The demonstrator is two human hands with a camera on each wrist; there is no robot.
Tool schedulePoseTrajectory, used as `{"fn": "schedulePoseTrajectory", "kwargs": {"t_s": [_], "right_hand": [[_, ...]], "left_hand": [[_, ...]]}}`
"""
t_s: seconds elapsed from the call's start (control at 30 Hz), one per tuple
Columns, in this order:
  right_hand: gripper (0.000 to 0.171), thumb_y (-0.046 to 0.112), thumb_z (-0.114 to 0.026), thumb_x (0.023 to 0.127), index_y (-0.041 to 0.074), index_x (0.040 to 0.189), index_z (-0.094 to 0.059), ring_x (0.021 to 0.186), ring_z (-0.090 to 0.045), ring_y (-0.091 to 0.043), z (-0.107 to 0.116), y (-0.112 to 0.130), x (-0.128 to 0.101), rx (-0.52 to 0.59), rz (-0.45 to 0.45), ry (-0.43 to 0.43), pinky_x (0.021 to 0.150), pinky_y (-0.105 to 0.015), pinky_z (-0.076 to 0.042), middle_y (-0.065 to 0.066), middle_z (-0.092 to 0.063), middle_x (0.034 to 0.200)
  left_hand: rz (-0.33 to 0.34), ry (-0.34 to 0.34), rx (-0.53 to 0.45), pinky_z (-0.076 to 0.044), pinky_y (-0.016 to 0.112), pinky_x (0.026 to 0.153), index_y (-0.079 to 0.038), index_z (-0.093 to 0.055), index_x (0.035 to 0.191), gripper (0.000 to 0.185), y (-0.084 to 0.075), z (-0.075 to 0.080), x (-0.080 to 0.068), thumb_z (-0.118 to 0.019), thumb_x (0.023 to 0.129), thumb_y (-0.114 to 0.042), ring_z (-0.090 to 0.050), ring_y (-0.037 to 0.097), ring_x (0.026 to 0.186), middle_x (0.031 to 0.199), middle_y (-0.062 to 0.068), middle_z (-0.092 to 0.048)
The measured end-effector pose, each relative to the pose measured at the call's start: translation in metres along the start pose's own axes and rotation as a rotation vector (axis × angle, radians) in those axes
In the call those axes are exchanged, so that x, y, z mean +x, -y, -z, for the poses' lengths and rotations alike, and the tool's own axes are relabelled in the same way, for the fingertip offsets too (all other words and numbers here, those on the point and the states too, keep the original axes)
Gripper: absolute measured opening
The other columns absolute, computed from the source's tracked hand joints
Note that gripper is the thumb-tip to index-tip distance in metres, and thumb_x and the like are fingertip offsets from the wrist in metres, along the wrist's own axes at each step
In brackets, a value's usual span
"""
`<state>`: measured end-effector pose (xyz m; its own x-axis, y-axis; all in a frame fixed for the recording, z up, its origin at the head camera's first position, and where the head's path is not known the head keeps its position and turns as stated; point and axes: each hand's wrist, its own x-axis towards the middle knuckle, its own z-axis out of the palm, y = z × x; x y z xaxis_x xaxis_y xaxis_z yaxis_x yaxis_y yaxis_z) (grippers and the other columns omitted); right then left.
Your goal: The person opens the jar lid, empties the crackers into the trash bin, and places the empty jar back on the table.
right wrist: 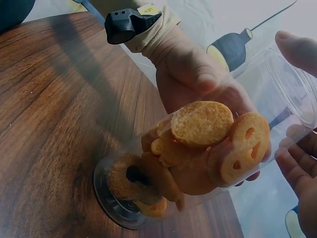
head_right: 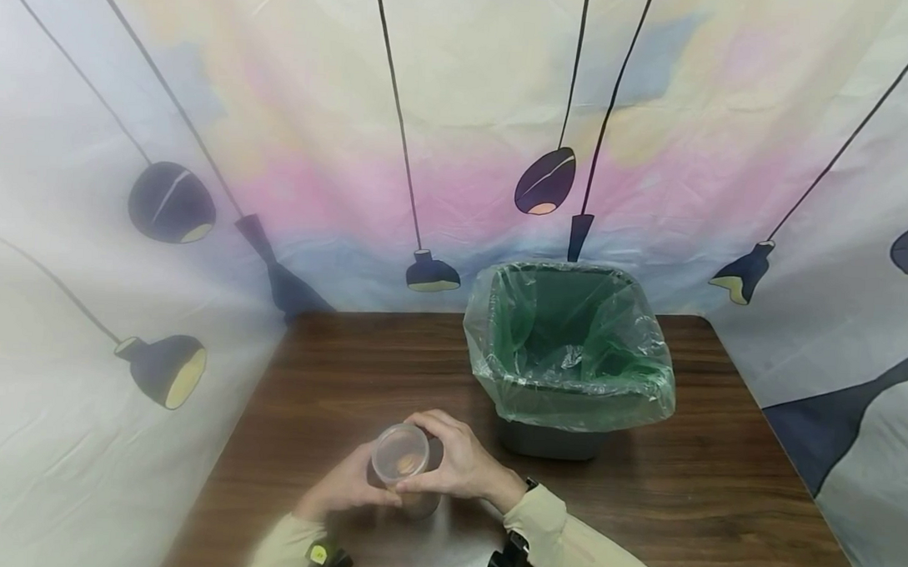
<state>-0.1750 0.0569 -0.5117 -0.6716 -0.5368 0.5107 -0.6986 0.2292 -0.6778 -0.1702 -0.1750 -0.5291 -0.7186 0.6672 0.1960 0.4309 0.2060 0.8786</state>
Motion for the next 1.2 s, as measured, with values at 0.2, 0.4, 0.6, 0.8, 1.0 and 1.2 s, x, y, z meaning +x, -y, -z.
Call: {"fn": "schedulePoseTrajectory", "kwargs": {"t_s": [0.2, 0.4, 0.6, 0.8, 1.0, 1.2], "right_hand": [[0.071, 0.042, -0.088, 0.069, 0.018, 0.129, -0.058, 0.110, -0.060, -0.012, 0.001, 0.000, 0.000, 0.006, -0.019, 0.010, 0.093, -0.031, -0.051, 0.006, -0.060, 0.122], [0.073, 0.041, -0.087, 0.070, 0.014, 0.131, -0.058, 0.111, -0.059, -0.012, 0.003, -0.001, 0.000, 0.010, -0.006, 0.034, 0.093, -0.032, -0.052, 0.005, -0.060, 0.124], [0.074, 0.042, -0.087, 0.069, 0.014, 0.131, -0.058, 0.111, -0.059, -0.014, 0.006, -0.003, 0.003, -0.003, 0.022, 0.053, 0.093, -0.033, -0.051, 0.001, -0.060, 0.124], [0.075, 0.043, -0.088, 0.067, 0.018, 0.131, -0.059, 0.113, -0.059, -0.013, 0.007, -0.003, 0.004, 0.014, -0.005, 0.077, 0.094, -0.032, -0.051, 0.004, -0.060, 0.125], [0.073, 0.045, -0.087, 0.068, 0.020, 0.130, -0.059, 0.112, -0.058, -0.011, 0.009, -0.006, 0.006, 0.000, 0.018, 0.095, 0.093, -0.031, -0.051, 0.005, -0.060, 0.123], [0.072, 0.041, -0.089, 0.067, 0.019, 0.129, -0.060, 0.111, -0.059, -0.011, 0.011, -0.007, 0.009, 0.007, 0.032, 0.104, 0.093, -0.031, -0.051, 0.005, -0.061, 0.121]], "left_hand": [[0.003, 0.006, -0.024, -0.044, 0.029, 0.103, -0.006, -0.050, 0.137, 0.072, 0.003, 0.000, 0.000, -0.084, 0.074, -0.012, -0.056, 0.014, 0.119, 0.131, 0.010, -0.060], [-0.007, 0.004, -0.060, -0.043, 0.028, 0.103, -0.012, -0.049, 0.139, 0.073, 0.005, -0.002, -0.001, -0.084, 0.075, -0.010, -0.054, 0.011, 0.121, 0.133, 0.006, -0.059], [-0.011, 0.005, -0.066, -0.044, 0.028, 0.103, -0.012, -0.049, 0.140, 0.075, 0.008, 0.000, 0.000, -0.084, 0.074, -0.010, -0.054, 0.012, 0.122, 0.134, 0.007, -0.058], [-0.012, 0.007, -0.073, -0.043, 0.028, 0.104, -0.011, -0.048, 0.140, 0.075, 0.010, 0.000, -0.001, -0.084, 0.074, -0.009, -0.054, 0.011, 0.121, 0.133, 0.007, -0.059], [-0.007, 0.005, -0.088, -0.043, 0.028, 0.103, -0.011, -0.049, 0.139, 0.074, 0.010, -0.001, -0.001, -0.084, 0.074, -0.009, -0.054, 0.011, 0.121, 0.133, 0.008, -0.059], [0.009, 0.004, -0.116, -0.043, 0.027, 0.104, -0.011, -0.048, 0.140, 0.075, 0.010, -0.002, -0.001, -0.084, 0.074, -0.008, -0.054, 0.012, 0.122, 0.135, 0.007, -0.058]]}}
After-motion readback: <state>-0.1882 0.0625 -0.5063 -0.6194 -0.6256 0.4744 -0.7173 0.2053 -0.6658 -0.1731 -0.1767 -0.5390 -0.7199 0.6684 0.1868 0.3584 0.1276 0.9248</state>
